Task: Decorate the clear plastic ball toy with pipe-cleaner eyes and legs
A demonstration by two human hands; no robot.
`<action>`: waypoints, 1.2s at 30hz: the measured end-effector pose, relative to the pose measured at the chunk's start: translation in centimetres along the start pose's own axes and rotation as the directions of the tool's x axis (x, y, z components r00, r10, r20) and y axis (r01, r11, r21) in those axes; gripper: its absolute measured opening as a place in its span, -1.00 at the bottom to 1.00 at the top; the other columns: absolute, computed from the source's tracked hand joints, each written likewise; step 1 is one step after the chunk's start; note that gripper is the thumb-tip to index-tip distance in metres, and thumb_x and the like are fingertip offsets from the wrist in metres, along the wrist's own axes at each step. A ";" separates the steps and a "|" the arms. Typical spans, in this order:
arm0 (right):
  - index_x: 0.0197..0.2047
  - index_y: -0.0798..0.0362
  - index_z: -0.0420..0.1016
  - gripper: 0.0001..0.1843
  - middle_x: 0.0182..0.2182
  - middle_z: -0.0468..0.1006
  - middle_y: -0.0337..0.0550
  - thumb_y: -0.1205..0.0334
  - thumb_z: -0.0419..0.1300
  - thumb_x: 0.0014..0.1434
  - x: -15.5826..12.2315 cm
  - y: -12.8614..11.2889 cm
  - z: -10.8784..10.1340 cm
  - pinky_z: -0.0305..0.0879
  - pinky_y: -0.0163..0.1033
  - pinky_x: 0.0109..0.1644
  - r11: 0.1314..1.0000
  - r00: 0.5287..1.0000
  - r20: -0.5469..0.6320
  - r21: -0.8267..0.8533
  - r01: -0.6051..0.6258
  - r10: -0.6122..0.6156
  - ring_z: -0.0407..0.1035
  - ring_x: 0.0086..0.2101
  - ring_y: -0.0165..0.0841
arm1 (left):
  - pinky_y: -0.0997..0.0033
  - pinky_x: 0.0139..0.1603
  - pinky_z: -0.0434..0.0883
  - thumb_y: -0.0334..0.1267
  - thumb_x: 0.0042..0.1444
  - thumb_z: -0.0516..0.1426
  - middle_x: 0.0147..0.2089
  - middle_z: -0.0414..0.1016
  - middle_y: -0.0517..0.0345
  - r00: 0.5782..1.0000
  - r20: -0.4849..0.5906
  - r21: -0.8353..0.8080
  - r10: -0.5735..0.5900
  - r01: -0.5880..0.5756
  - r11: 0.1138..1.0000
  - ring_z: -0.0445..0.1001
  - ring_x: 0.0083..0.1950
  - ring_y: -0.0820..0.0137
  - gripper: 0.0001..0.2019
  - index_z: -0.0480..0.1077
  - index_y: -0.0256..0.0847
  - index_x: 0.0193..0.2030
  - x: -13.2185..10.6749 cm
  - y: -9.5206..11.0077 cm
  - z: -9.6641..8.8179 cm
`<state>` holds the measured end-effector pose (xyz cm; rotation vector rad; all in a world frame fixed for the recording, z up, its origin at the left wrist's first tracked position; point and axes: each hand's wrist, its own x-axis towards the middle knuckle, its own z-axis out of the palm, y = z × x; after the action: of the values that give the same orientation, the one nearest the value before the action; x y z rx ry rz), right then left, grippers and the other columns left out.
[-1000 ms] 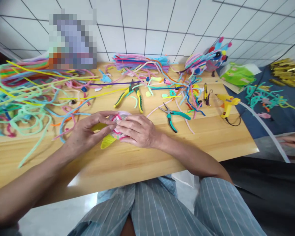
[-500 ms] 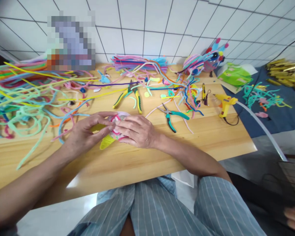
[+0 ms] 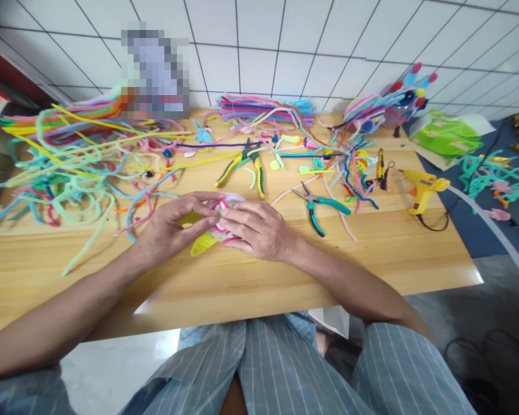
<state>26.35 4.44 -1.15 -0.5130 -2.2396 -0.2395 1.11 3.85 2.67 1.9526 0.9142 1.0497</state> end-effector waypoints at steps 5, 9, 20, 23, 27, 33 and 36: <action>0.20 -0.02 0.64 -0.53 0.02 0.77 -0.07 -0.03 0.46 0.32 0.1 0.0 0.1 0.64 -0.05 0.11 1.000 0.999 -0.038 0.017 0.004 -0.003 0.60 0.08 -0.14 | 0.13 0.29 0.58 -0.08 0.41 0.28 0.21 0.69 -0.14 1.000 -0.003 0.010 0.009 -0.009 1.000 0.69 0.22 0.17 -0.81 0.57 -0.15 -0.14 0.0 0.0 0.0; 0.25 -0.09 0.61 -0.52 0.08 0.76 -0.09 -0.03 0.45 0.33 0.0 0.0 0.0 0.63 -0.02 0.15 0.999 1.000 -0.006 0.037 -0.012 0.013 0.60 0.11 -0.14 | 0.18 0.28 0.58 -0.15 0.42 0.28 0.21 0.68 -0.13 1.000 -0.009 0.026 0.013 -0.012 1.000 0.68 0.23 0.22 -0.82 0.53 -0.17 0.04 -0.2 0.0 0.1; 0.16 -0.05 0.66 -0.59 0.01 0.78 -0.11 -0.09 0.40 0.38 0.2 -0.1 -0.1 0.68 -0.02 0.06 0.999 1.000 0.009 -0.034 -0.002 0.002 0.63 0.06 -0.15 | 0.19 0.30 0.59 -0.16 0.41 0.28 0.25 0.68 -0.15 1.000 0.007 0.013 0.002 -0.002 1.000 0.68 0.25 0.19 -0.83 0.56 -0.20 0.01 -0.1 0.1 0.0; 0.14 -0.06 0.67 -0.61 0.01 0.78 -0.13 -0.10 0.38 0.39 0.2 -0.2 -0.1 0.69 -0.02 0.05 0.999 1.000 0.011 -0.041 -0.001 0.001 0.63 0.06 -0.15 | 0.23 0.29 0.59 -0.19 0.41 0.29 0.23 0.68 -0.16 0.999 0.008 0.009 0.033 -0.033 0.999 0.69 0.25 0.22 -0.84 0.58 -0.20 0.01 0.0 0.0 0.0; 0.19 -0.04 0.62 -0.57 0.03 0.77 -0.10 -0.05 0.42 0.37 0.2 -0.2 -0.1 0.67 -0.02 0.07 1.000 0.999 -0.036 -0.001 -0.001 0.001 0.63 0.06 -0.16 | 0.24 0.27 0.59 -0.18 0.43 0.28 0.24 0.68 -0.17 0.998 0.006 0.014 0.060 -0.060 0.998 0.69 0.23 0.23 -0.84 0.58 -0.21 0.01 0.0 -0.2 0.0; 0.31 -0.02 0.56 -0.41 0.10 0.75 -0.05 0.03 0.50 0.29 -0.2 0.0 0.1 0.66 0.01 0.13 0.999 1.000 -0.024 0.051 -0.003 0.004 0.58 0.12 -0.12 | 0.21 0.28 0.59 -0.20 0.44 0.26 0.20 0.69 -0.18 0.996 0.015 0.042 0.084 -0.085 0.996 0.69 0.23 0.24 -0.85 0.56 -0.22 0.01 0.1 -0.3 0.0; 0.33 -0.06 0.55 -0.40 0.12 0.74 -0.07 0.06 0.51 0.28 -0.3 0.1 0.1 0.65 0.03 0.14 0.997 0.999 -0.026 0.074 -0.017 0.019 0.58 0.14 -0.12 | 0.23 0.29 0.59 -0.19 0.45 0.25 0.19 0.69 -0.17 0.998 0.008 0.056 0.063 -0.063 0.996 0.68 0.23 0.25 -0.84 0.53 -0.22 0.04 0.0 -0.3 0.1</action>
<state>26.53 4.46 -1.45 -0.4876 -2.2078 -0.1522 1.11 3.97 2.42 2.0418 0.8925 1.0634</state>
